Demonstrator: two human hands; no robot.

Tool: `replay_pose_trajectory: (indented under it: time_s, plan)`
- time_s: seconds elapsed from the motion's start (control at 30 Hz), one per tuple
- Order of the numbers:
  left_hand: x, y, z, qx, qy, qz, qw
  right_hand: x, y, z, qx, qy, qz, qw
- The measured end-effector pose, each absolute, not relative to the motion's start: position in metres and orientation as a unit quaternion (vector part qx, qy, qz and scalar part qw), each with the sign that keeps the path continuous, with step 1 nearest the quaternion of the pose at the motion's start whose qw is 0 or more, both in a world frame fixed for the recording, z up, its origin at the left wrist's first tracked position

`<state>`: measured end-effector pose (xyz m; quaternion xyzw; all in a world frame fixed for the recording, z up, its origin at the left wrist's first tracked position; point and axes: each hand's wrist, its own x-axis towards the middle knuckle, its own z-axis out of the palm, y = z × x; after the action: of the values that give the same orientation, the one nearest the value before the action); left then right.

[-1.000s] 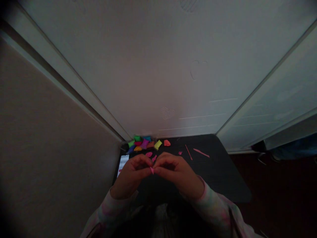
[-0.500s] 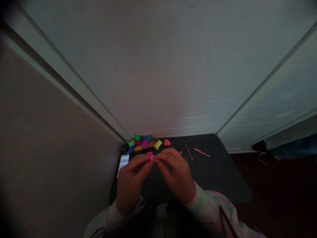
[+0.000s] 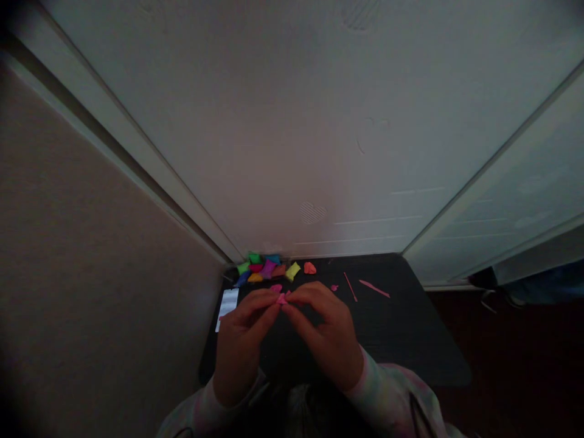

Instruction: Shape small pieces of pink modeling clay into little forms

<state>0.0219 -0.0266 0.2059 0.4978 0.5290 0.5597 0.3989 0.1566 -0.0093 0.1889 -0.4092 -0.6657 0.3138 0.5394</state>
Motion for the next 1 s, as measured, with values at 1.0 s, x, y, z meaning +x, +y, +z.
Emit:
replay_pose_trajectory:
  time_s: [1.0]
  plan:
    - [0.021,-0.024,0.188,0.586,0.543,0.538,0.269,0.152,-0.008,0.18,-0.447,-0.588,0.443,0.508]
